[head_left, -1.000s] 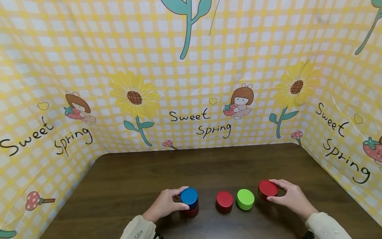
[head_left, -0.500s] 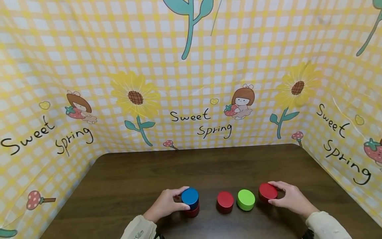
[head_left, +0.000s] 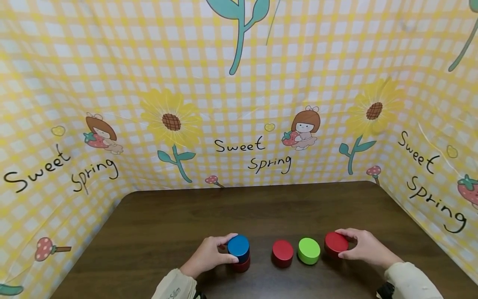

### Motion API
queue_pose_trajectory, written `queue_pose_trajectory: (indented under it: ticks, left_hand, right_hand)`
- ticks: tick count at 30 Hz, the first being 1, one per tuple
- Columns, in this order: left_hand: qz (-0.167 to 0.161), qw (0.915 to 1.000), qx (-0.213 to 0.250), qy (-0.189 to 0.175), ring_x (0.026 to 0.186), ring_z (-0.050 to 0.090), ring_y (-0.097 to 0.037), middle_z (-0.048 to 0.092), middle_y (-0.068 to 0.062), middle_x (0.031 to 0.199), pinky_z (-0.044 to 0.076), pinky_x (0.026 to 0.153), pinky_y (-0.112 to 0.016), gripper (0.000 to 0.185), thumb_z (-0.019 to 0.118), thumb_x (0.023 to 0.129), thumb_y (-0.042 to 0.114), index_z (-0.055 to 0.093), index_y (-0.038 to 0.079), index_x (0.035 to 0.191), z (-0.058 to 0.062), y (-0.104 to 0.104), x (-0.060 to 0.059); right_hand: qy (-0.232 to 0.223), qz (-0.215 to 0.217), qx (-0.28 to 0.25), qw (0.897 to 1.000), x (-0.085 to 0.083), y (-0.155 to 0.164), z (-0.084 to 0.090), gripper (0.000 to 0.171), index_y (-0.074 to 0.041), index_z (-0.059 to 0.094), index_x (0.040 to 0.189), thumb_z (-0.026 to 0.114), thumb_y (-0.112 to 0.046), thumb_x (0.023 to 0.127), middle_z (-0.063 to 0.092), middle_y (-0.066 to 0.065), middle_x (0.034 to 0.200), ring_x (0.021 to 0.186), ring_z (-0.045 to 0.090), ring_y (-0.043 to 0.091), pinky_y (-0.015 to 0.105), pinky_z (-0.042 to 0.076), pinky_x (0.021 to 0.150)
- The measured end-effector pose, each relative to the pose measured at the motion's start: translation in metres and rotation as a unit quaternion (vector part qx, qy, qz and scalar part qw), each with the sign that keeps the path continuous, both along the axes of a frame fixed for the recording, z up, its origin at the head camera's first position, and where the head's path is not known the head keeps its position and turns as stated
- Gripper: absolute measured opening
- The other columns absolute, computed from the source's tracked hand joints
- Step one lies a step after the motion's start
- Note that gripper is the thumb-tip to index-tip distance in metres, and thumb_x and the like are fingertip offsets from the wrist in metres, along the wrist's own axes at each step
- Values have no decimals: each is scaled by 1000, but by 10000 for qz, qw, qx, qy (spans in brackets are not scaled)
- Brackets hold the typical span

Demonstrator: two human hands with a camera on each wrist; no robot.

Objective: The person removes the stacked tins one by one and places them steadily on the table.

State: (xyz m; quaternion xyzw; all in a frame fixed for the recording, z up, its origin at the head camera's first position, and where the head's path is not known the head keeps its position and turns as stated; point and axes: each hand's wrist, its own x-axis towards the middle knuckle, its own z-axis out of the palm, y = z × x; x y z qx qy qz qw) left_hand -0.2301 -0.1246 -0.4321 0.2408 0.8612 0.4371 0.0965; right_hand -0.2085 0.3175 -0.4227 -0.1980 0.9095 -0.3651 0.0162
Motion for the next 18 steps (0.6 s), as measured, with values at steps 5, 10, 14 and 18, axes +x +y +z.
queue_pose_trajectory:
  ticks: [5,10,14,18]
  left_hand:
    - [38,10000,61,-57,92,62,-23,65,-17,115,53,78,-40,65,78,80,30,55,2,134,1,2,1]
    - [40,10000,62,-8,91,62,-23,66,-18,114,53,78,-41,65,77,80,30,55,1,134,2,1,1]
    - [14,10000,79,-4,91,62,-22,66,-17,114,53,77,-38,65,77,80,30,55,1,134,1,1,0]
    - [-8,10000,96,-22,90,62,-22,66,-17,114,53,76,-37,65,77,80,29,55,1,134,0,1,0]
  right_hand:
    - [-163,64,-249,9995,-1,0,-5,59,15,55,120,80,-14,76,64,19,107,86,55,-2,24,48,68]
    - [-359,34,-370,9987,-2,0,-7,61,16,54,121,81,-13,75,63,19,107,85,55,-1,23,47,67]
    - [-541,-26,-425,9976,-2,2,-9,63,16,53,122,81,-13,74,64,18,105,83,54,1,23,46,66]
    - [-685,37,-515,9963,-2,3,-11,64,18,52,122,81,-12,73,64,18,103,81,53,1,23,46,66]
